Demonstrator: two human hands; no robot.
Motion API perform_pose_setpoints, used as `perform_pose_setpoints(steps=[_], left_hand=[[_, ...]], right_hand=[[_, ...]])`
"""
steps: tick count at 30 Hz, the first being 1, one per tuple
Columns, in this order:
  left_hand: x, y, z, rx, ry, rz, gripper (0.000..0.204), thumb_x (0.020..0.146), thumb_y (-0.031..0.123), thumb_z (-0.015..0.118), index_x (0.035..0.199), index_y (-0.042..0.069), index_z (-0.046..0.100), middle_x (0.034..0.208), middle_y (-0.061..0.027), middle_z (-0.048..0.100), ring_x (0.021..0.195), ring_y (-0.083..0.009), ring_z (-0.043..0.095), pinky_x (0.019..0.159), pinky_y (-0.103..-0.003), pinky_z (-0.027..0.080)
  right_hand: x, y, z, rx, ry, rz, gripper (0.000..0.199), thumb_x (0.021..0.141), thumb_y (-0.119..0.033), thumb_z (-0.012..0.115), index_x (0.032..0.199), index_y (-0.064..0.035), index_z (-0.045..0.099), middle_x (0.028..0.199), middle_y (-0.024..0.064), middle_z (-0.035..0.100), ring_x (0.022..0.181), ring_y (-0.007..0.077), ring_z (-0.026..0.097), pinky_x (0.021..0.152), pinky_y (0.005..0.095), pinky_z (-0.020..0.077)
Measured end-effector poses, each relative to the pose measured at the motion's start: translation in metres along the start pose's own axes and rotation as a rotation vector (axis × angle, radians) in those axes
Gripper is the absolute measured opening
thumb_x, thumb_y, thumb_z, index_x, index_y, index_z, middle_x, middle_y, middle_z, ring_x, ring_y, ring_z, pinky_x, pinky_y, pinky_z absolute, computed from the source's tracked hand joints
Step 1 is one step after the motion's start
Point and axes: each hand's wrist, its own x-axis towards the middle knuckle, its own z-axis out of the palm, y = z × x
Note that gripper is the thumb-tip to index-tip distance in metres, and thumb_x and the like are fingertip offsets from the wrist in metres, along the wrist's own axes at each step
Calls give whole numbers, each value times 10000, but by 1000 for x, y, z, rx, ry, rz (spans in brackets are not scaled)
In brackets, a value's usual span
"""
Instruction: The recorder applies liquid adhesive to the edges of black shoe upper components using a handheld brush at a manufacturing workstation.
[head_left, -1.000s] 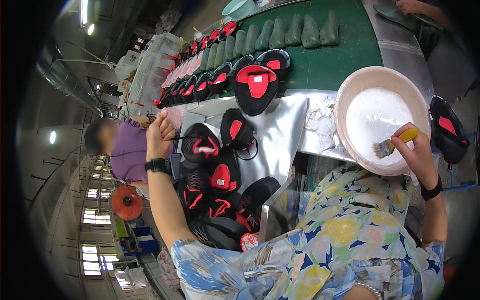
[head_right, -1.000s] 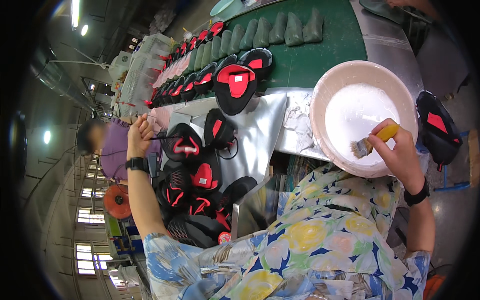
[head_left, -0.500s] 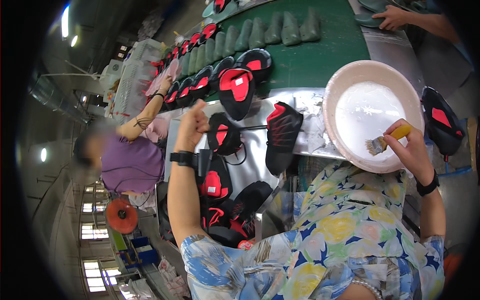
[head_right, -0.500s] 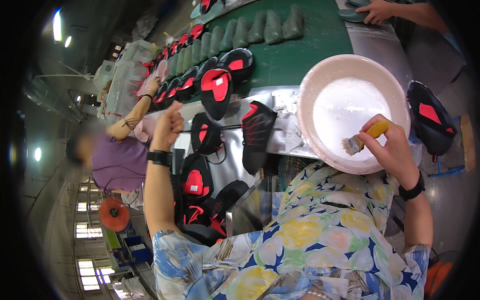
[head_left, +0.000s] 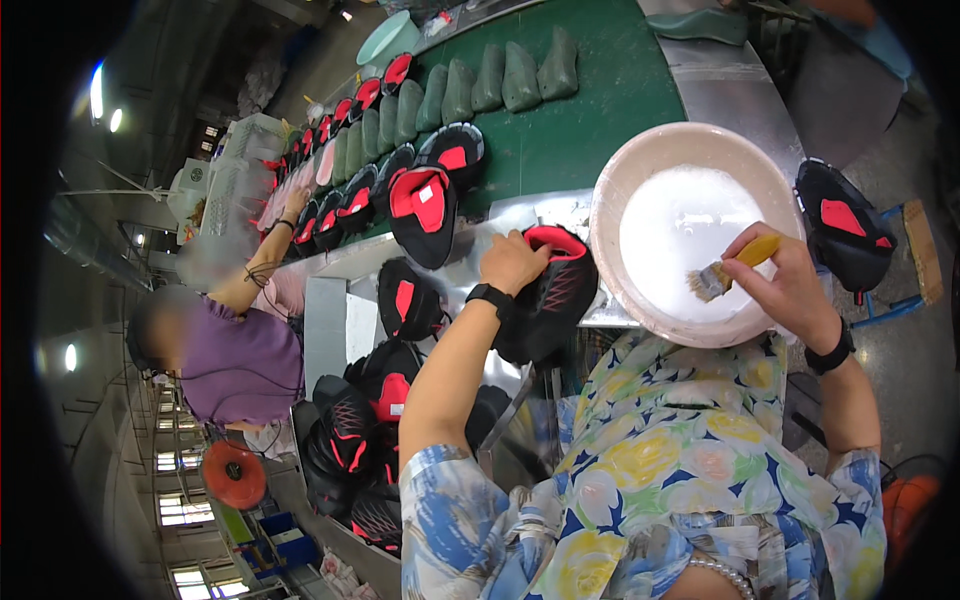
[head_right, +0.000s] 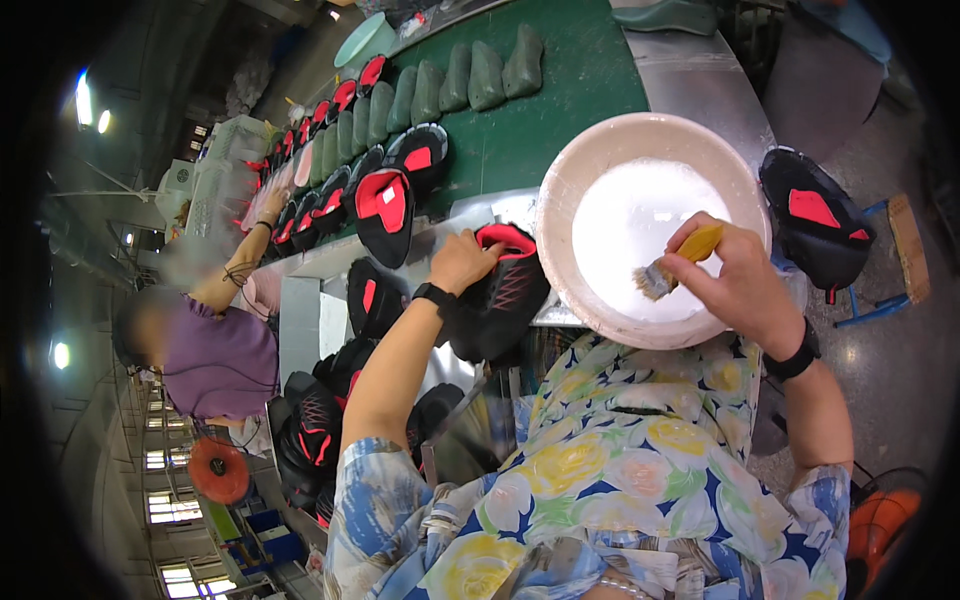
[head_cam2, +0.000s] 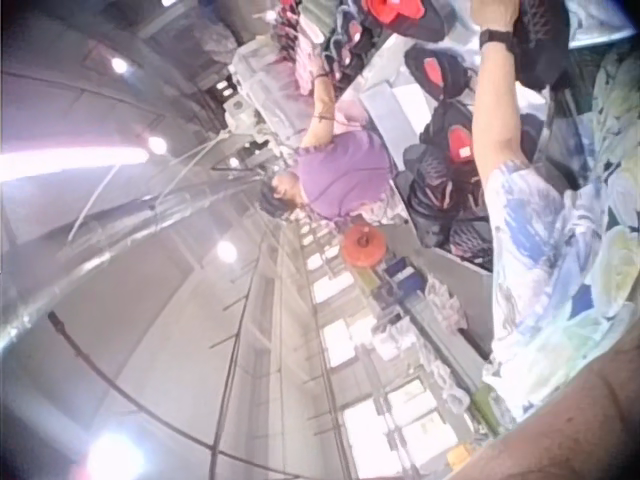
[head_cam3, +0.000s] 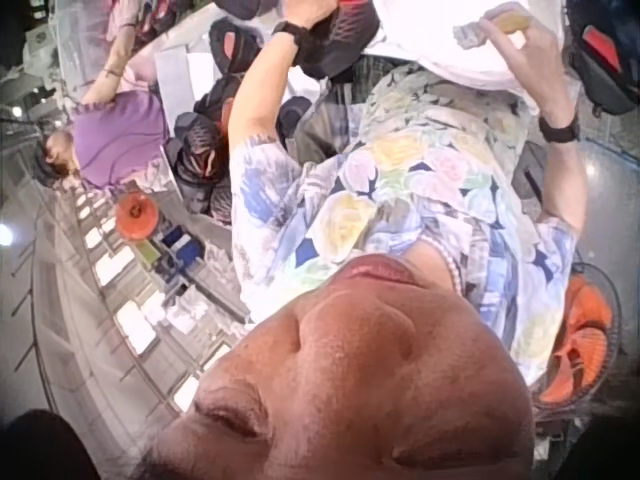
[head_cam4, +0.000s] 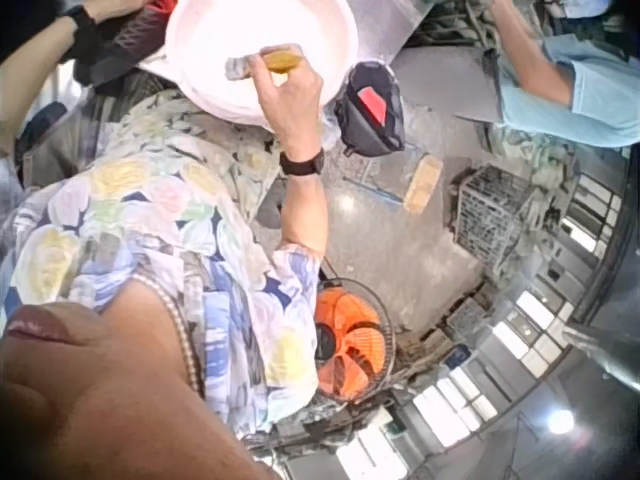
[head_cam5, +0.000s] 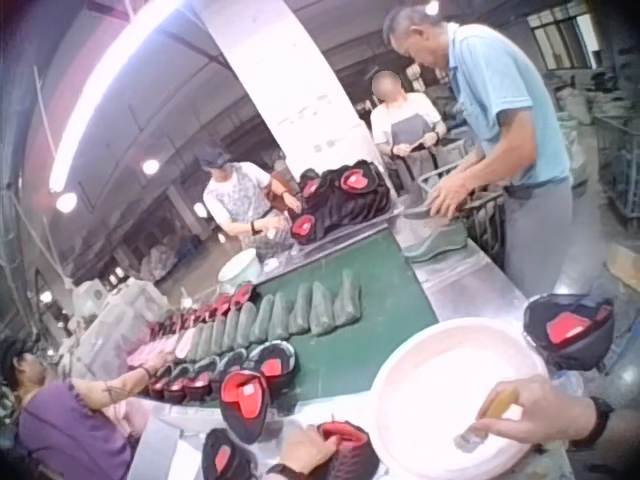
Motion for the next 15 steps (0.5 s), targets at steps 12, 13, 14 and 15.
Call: perform_pose_setpoints(steps=[12, 13, 14, 15], left_hand=[[-66, -32, -25, -33, 237, 579, 493, 799, 118, 740, 1272, 57, 614, 1077, -186, 589, 1029, -406, 571, 889, -456, 487], [-71, -48, 6, -35, 195, 518, 556, 802, 185, 767, 1307, 37, 587, 1162, -213, 596, 1101, -433, 559, 946, -478, 479], [-80, -66, 49, -50, 155, 490, 679, 792, 284, 784, 1371, 36, 532, 1290, -244, 534, 1199, -465, 501, 1018, -523, 431], [-91, -72, 78, -60, 117, 457, 810, 781, 384, 802, 1436, 34, 476, 1419, -274, 471, 1296, -498, 442, 1090, -568, 383]], right_hand=[[22, 28, -6, 1, 106, -35, 195, 879, -171, 718, 867, 11, 648, 778, 123, 681, 681, 204, 657, 648, 334, 505], [30, 32, 2, 30, 97, -39, 217, 879, -187, 715, 858, 16, 643, 765, 138, 677, 676, 225, 657, 643, 344, 507], [39, 34, 9, 29, 105, -27, 217, 879, -187, 715, 858, 16, 643, 765, 138, 677, 676, 225, 657, 643, 344, 507], [46, 34, 14, -16, 53, 5, 238, 874, -204, 716, 858, 21, 640, 760, 165, 675, 681, 267, 661, 648, 361, 513]])
